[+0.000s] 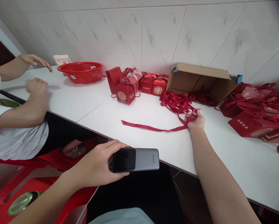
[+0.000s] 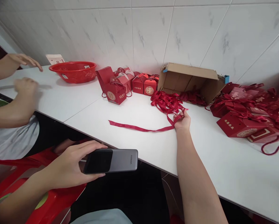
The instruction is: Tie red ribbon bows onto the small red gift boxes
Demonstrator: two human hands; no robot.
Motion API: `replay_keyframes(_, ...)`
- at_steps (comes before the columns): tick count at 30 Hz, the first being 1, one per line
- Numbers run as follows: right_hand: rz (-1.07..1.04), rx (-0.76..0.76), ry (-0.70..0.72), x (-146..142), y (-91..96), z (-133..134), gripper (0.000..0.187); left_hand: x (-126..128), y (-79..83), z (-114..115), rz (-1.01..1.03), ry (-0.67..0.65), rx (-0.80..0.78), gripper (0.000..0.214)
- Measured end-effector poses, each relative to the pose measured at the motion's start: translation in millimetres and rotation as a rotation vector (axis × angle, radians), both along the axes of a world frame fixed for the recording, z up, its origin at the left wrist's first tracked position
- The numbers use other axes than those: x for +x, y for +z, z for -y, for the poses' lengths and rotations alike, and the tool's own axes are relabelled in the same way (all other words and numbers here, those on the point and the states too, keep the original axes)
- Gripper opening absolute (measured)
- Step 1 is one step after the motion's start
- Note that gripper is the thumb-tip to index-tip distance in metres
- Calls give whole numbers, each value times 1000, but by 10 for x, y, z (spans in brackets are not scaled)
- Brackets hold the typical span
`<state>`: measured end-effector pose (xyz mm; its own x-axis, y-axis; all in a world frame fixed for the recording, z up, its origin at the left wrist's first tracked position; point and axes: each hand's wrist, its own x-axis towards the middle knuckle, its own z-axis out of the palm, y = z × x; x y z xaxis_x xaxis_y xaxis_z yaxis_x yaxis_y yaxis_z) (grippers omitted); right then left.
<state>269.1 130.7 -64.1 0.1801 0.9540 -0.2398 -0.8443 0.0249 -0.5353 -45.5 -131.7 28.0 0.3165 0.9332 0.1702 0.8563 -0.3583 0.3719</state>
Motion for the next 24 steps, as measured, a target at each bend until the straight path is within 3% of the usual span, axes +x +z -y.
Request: replay_keyframes(24,4,-7,-4,5,-14,-7,23,7,59,-30,33,28,-88,40)
